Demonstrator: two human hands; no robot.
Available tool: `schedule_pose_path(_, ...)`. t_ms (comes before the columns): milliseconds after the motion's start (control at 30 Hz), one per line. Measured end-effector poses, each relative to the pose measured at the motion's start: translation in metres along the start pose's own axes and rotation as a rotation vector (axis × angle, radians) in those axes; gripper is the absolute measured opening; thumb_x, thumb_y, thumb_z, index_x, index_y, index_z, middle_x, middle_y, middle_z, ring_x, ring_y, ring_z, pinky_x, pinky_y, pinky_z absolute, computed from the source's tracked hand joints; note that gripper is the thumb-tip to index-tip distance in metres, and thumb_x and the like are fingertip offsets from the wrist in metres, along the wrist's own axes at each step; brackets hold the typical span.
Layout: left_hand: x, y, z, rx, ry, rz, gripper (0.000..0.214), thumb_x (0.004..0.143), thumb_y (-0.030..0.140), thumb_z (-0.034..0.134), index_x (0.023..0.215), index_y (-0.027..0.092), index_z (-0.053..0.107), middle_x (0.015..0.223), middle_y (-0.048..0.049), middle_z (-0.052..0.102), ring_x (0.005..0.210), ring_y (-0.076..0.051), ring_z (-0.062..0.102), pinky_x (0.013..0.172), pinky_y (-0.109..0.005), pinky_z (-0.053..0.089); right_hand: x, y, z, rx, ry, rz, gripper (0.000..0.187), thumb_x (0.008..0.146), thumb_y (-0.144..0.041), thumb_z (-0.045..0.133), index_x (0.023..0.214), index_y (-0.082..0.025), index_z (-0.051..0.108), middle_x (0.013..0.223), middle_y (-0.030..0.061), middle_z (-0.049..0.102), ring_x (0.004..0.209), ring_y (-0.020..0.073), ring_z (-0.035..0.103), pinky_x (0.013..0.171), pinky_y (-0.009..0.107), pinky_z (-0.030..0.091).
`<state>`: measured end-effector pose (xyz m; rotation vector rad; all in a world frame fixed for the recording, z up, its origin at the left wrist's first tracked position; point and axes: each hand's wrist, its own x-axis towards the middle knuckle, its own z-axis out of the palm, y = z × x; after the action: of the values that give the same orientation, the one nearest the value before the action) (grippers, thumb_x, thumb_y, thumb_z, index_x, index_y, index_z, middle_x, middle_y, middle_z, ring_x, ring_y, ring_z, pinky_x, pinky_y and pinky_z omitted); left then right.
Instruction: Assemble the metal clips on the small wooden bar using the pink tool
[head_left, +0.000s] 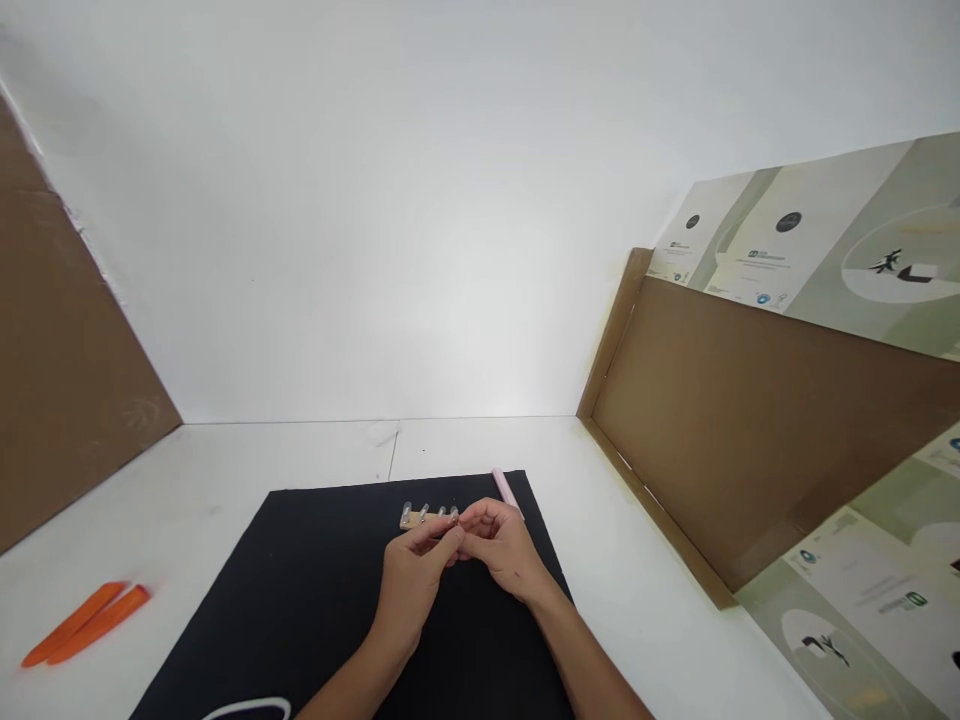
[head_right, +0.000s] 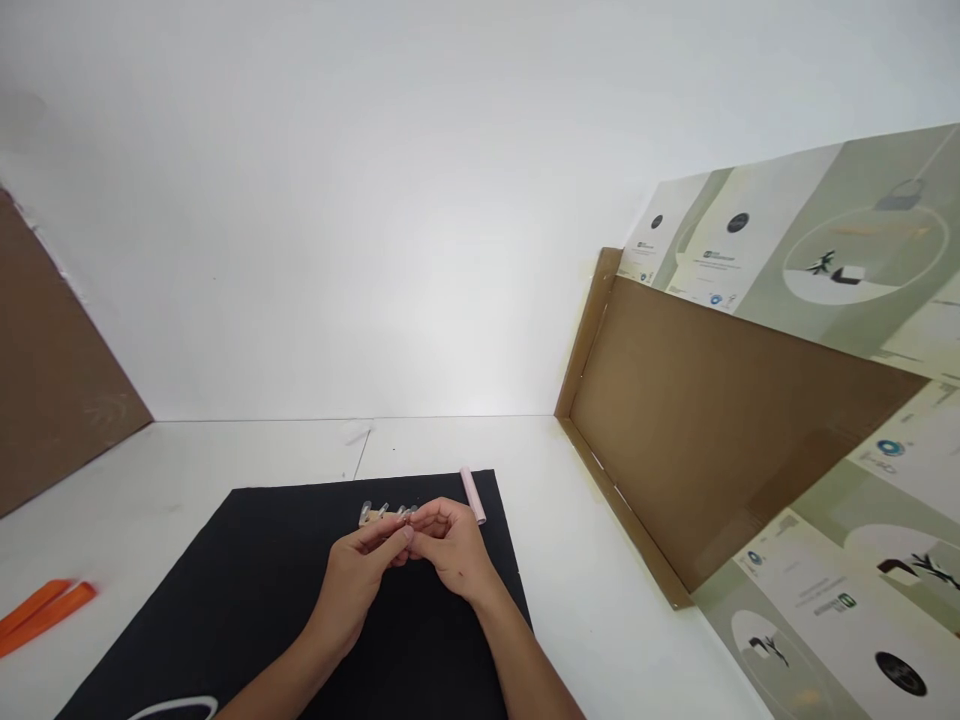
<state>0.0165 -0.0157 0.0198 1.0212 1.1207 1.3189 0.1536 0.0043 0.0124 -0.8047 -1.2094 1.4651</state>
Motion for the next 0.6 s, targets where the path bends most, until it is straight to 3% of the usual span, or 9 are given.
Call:
schedule_pose_path(167, 0.001, -0.002, -0.002, 0.025, 0.004, 0.07, 0.032, 0.069, 0.042, 0.077, 0.089, 0.016, 0.078, 0.083, -0.0075, 0.075, 0.074, -0.021, 0.066, 0.066, -0.03, 0.053, 0.0, 0.0, 0.004, 0.032, -0.016, -0.049, 0.041, 0.056, -0.033, 0.091, 0.083, -0.016, 0.065, 0.074, 0.0019, 0.071, 0.065, 0.0169, 0.069, 0.067, 0.033, 0.056)
schedule_pose_path(333, 0.003, -0.003, -0.004, 0.026, 0.005, 0.111, 0.03, 0.071, 0.043, 0.075, 0.089, 0.019, 0.078, 0.092, -0.0073, 0.076, 0.086, -0.023, 0.068, 0.076, -0.032, 0.055, 0.0, 0.0, 0.002, -0.06, -0.021, 0.0, 0.031, 0.064, -0.032, 0.086, 0.083, -0.014, 0.069, 0.071, 0.002, 0.07, 0.063, 0.0136, 0.065, 0.057, 0.025, 0.05)
schedule_pose_path(467, 0.002, 0.002, -0.004, 0.002, -0.017, 0.117, 0.029, 0.072, 0.044, 0.075, 0.089, 0.019, 0.077, 0.085, -0.0048, 0.074, 0.076, -0.019, 0.065, 0.067, -0.028, 0.053, -0.001, -0.005, -0.005, -0.074, -0.079, 0.0, 0.026, 0.068, -0.033, 0.083, 0.078, -0.014, 0.069, 0.065, 0.0002, 0.067, 0.057, 0.0119, 0.06, 0.057, 0.025, 0.048)
schedule_pose_path(600, 0.0, 0.004, -0.004, -0.045, -0.099, 0.12, 0.029, 0.074, 0.042, 0.074, 0.088, 0.017, 0.076, 0.076, -0.0025, 0.069, 0.068, -0.014, 0.058, 0.064, -0.026, 0.05, -0.003, -0.012, -0.01, -0.067, -0.214, 0.021, 0.027, 0.075, -0.037, 0.077, 0.084, -0.014, 0.068, 0.072, 0.0011, 0.068, 0.063, 0.0114, 0.06, 0.064, 0.026, 0.048)
